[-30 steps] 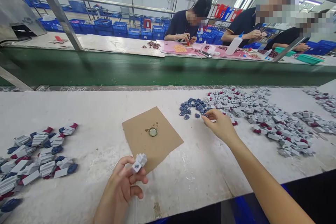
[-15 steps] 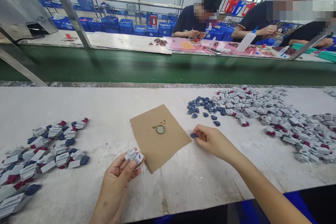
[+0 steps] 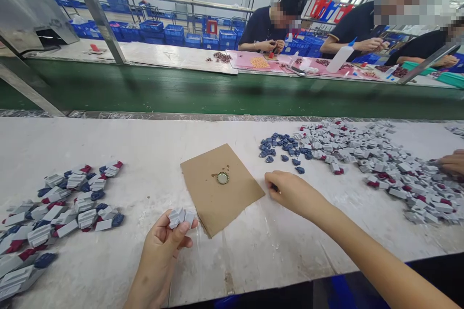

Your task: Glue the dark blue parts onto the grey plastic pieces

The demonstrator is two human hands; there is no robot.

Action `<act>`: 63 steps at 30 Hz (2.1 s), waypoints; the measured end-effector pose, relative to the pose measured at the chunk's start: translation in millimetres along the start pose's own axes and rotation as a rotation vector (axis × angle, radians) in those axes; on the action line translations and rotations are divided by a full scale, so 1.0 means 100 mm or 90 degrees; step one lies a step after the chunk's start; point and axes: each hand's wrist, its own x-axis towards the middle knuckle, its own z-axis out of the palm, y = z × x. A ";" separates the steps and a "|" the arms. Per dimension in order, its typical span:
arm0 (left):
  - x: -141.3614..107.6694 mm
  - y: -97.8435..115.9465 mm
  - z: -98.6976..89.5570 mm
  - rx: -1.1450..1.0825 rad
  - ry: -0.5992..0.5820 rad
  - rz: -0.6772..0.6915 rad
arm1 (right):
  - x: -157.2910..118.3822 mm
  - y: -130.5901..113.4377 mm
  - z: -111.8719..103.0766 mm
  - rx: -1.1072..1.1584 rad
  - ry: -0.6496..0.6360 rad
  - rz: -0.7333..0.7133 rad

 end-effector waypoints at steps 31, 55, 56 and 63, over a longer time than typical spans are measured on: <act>0.01 0.05 -0.01 0.025 -0.017 -0.038 | 0.05 -0.15 0.12 0.053 0.107 0.020; 0.02 0.05 -0.03 0.017 -0.046 -0.052 | 0.27 -0.13 -0.11 0.064 0.052 0.046; 0.02 0.05 -0.03 0.016 -0.048 -0.052 | 0.26 -0.14 -0.10 0.094 0.056 0.050; 0.02 0.04 -0.02 0.005 -0.055 -0.044 | 0.28 -0.55 -0.02 0.232 0.087 0.001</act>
